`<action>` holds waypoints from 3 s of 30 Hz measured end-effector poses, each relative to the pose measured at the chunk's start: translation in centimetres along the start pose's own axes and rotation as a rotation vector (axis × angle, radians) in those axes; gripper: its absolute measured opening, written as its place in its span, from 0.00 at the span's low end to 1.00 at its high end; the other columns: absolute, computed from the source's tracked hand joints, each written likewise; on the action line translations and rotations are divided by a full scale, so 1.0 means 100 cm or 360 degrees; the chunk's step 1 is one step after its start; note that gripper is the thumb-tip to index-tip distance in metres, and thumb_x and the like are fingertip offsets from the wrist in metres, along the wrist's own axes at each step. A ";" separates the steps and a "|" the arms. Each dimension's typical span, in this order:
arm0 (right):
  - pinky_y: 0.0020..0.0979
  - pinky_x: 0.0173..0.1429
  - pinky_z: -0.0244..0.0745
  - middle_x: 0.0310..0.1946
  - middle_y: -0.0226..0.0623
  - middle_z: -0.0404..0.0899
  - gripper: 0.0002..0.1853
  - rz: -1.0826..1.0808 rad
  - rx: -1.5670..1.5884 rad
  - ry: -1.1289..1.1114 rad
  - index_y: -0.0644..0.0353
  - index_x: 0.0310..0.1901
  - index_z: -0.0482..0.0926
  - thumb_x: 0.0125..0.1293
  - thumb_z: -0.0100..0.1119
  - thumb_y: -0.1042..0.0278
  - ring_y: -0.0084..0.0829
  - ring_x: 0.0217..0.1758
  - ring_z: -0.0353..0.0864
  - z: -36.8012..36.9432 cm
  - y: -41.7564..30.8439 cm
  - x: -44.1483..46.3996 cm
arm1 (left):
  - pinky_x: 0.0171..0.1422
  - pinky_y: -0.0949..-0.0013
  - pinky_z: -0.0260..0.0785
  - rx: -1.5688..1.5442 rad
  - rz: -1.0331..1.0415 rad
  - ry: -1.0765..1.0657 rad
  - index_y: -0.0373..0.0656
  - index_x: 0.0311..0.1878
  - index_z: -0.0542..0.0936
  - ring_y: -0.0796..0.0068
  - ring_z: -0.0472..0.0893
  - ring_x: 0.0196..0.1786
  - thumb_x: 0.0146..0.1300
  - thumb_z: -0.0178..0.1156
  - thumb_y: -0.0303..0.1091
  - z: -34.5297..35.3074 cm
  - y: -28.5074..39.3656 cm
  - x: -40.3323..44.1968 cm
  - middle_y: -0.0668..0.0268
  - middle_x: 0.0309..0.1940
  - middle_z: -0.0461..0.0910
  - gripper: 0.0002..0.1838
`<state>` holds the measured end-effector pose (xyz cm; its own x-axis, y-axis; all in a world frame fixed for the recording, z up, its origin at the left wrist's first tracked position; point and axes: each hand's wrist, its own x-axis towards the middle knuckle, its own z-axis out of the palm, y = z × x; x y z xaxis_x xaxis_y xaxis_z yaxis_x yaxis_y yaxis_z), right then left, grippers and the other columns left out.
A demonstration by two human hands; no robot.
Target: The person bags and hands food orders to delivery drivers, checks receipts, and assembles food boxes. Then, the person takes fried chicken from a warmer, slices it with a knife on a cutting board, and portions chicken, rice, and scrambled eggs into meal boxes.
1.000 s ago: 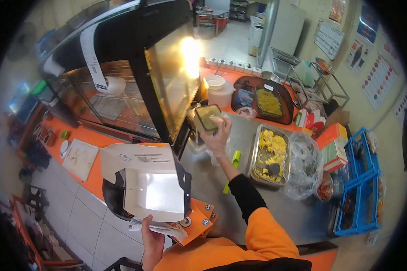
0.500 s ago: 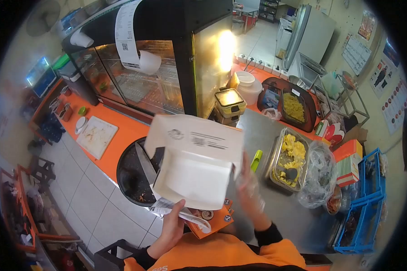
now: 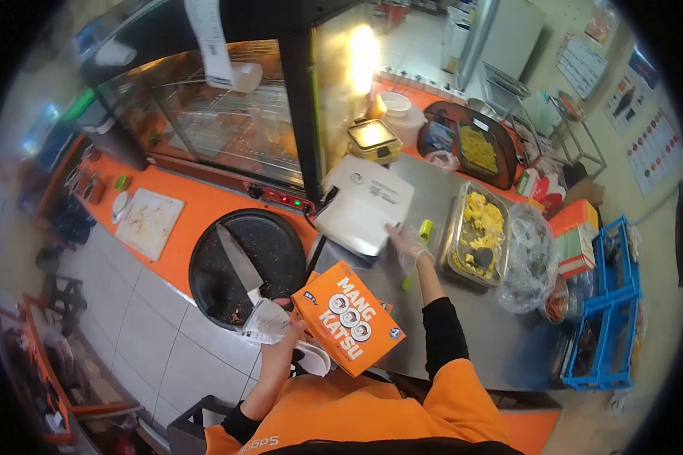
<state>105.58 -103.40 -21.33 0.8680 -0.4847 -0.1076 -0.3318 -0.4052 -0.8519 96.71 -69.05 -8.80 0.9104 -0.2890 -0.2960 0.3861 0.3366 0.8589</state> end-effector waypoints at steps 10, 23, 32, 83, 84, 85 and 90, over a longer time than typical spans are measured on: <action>0.46 0.70 0.44 0.66 0.45 0.52 0.33 -0.0562 -0.0905 -0.0361 0.54 0.65 0.57 0.60 0.48 0.47 0.45 0.70 0.48 -0.013 -0.171 -0.219 | 0.37 0.64 0.72 0.0567 -0.0832 -0.0026 0.40 0.51 0.69 0.72 0.76 0.41 0.57 0.60 0.41 -0.010 -0.039 -0.003 0.63 0.42 0.74 0.22; 0.42 0.71 0.40 0.70 0.48 0.39 0.39 -0.0453 -0.1119 -0.0922 0.61 0.67 0.48 0.61 0.43 0.43 0.45 0.73 0.39 -0.032 -0.184 -0.213 | 0.38 0.62 0.72 0.0691 -0.0758 -0.0455 0.39 0.53 0.67 0.68 0.76 0.44 0.59 0.54 0.37 -0.026 -0.037 0.009 0.57 0.44 0.73 0.20; 0.34 0.53 0.68 0.44 0.45 0.77 0.26 -0.0337 -0.1405 -0.0062 0.60 0.56 0.69 0.53 0.55 0.66 0.36 0.48 0.76 -0.207 -0.139 -0.143 | 0.34 0.73 0.72 0.0614 -0.0213 -0.0696 0.36 0.54 0.66 0.77 0.77 0.36 0.59 0.58 0.32 -0.020 -0.046 0.022 0.63 0.38 0.75 0.21; 0.54 0.65 0.47 0.66 0.39 0.52 0.25 -0.0177 -0.1458 -0.0403 0.46 0.53 0.73 0.52 0.54 0.50 0.47 0.67 0.54 -0.022 -0.042 -0.254 | 0.51 0.70 0.66 -0.0061 -0.0469 0.0374 0.36 0.54 0.67 0.71 0.73 0.48 0.54 0.57 0.40 -0.082 -0.087 0.058 0.63 0.44 0.73 0.26; 0.54 0.65 0.47 0.66 0.39 0.52 0.25 -0.0166 -0.1455 -0.0405 0.46 0.53 0.73 0.52 0.54 0.50 0.47 0.67 0.54 -0.017 -0.043 -0.255 | 0.49 0.70 0.66 -0.0079 -0.0432 0.0393 0.36 0.54 0.66 0.72 0.73 0.47 0.55 0.58 0.40 -0.086 -0.117 0.070 0.63 0.44 0.73 0.26; 0.54 0.65 0.47 0.66 0.42 0.52 0.25 -0.0064 -0.1336 -0.0210 0.50 0.52 0.73 0.52 0.53 0.51 0.48 0.67 0.54 -0.007 -0.045 -0.254 | 0.48 0.70 0.66 -0.0100 -0.0393 0.0411 0.36 0.54 0.66 0.72 0.72 0.46 0.55 0.59 0.40 -0.085 -0.136 0.075 0.63 0.44 0.72 0.26; 0.56 0.66 0.46 0.66 0.47 0.52 0.23 0.0103 -0.1181 0.0157 0.59 0.48 0.73 0.53 0.51 0.54 0.50 0.69 0.50 0.012 -0.050 -0.255 | 0.49 0.69 0.65 0.0016 -0.0536 0.0818 0.36 0.56 0.65 0.74 0.71 0.46 0.57 0.58 0.37 -0.048 -0.128 0.036 0.64 0.46 0.70 0.26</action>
<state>85.57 -88.13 -14.91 0.8127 -0.5784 -0.0700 -0.5733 -0.7726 -0.2727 95.78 -70.08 -22.94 0.6948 0.0918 -0.7134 0.6658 0.2930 0.6862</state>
